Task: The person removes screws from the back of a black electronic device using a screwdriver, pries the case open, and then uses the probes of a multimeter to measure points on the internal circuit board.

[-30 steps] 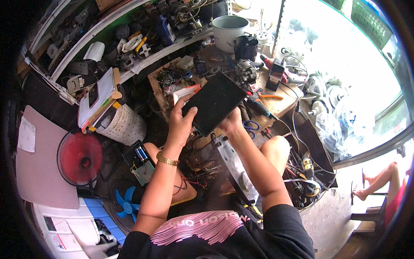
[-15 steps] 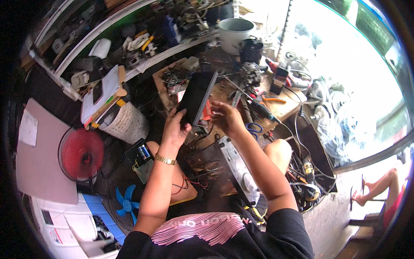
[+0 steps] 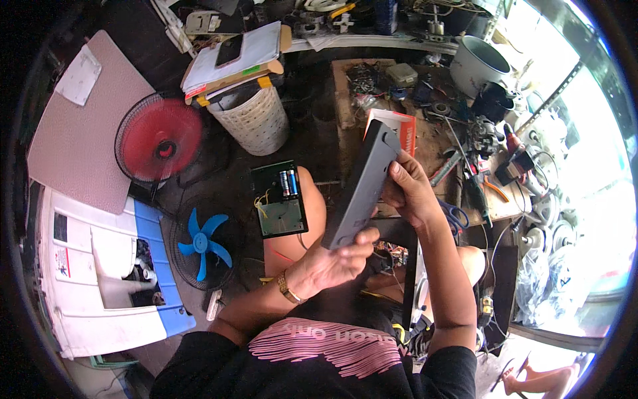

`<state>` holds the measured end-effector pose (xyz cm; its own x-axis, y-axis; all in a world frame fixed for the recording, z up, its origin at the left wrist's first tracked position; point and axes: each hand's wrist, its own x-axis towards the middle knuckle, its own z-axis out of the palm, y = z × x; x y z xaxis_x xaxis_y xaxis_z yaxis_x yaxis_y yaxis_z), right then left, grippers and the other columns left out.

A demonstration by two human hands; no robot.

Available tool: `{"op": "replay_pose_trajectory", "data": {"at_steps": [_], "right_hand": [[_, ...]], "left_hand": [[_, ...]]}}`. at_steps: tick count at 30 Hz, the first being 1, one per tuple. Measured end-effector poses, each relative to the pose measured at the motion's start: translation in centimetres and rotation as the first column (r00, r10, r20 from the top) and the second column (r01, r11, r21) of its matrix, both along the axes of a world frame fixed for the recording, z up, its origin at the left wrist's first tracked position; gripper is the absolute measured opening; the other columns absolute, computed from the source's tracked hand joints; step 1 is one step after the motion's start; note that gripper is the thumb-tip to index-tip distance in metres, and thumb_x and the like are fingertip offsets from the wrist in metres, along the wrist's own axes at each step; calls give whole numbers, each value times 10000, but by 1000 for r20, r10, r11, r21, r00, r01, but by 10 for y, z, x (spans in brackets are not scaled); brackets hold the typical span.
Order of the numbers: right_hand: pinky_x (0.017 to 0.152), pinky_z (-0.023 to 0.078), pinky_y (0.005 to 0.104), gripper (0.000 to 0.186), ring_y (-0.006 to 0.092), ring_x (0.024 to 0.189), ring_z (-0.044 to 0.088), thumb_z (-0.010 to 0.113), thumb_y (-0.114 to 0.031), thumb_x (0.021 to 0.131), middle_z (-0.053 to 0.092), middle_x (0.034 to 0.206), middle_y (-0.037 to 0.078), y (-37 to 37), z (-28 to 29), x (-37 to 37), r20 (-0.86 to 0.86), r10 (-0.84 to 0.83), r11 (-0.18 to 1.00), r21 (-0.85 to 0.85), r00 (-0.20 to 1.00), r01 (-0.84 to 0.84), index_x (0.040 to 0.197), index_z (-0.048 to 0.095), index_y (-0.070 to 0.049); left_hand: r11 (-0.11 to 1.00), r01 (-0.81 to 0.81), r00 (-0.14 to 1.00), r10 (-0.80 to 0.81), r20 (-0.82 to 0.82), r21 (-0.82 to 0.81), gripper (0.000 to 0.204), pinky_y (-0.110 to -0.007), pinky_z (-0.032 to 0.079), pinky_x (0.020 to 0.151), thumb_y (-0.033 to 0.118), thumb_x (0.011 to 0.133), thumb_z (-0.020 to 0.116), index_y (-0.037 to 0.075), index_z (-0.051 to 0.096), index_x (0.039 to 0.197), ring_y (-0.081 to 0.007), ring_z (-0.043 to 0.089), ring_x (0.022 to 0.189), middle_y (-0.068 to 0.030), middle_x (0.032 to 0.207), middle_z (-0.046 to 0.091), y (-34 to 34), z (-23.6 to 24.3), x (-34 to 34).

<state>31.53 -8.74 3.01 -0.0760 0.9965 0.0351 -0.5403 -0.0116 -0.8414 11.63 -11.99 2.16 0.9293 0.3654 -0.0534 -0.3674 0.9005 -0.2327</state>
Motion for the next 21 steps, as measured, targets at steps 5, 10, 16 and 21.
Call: {"op": "replay_pose_trajectory", "data": {"at_steps": [5,10,16,21], "right_hand": [[376,232,179,361,19,411,335,644,-295,920,519,665,-54,14,17,-30,-27,27,959,-281,999,-33,1164,565,-41],[393,239,184,353,27,478,390,625,-251,934,552,778,-30,32,14,-67,121,106,935,-350,987,-58,1219,541,-61],[569,437,226,439,85,761,553,634,-212,930,613,1049,51,53,8,-114,444,129,982,-184,887,-50,1299,459,-51],[785,484,288,383,145,862,593,716,-206,863,663,901,112,69,-12,-127,693,-107,988,153,713,0,1100,591,68]], "left_hand": [[653,302,863,122,-490,695,676,-190,431,436,600,980,200,47,433,1292,-135,547,547,-135,1039,601,-4,-12,-55],[583,102,493,674,-550,806,422,-175,422,461,279,1007,419,10,361,1328,-80,553,576,-100,939,629,-3,-10,-111],[390,219,216,874,-435,894,519,-184,458,552,4,895,610,-28,358,1348,-44,567,688,-98,1151,586,3,-19,-136],[243,289,84,957,-277,926,588,-236,506,782,-7,863,637,-55,370,1385,-133,611,974,-146,1193,586,7,-27,-138]]}}
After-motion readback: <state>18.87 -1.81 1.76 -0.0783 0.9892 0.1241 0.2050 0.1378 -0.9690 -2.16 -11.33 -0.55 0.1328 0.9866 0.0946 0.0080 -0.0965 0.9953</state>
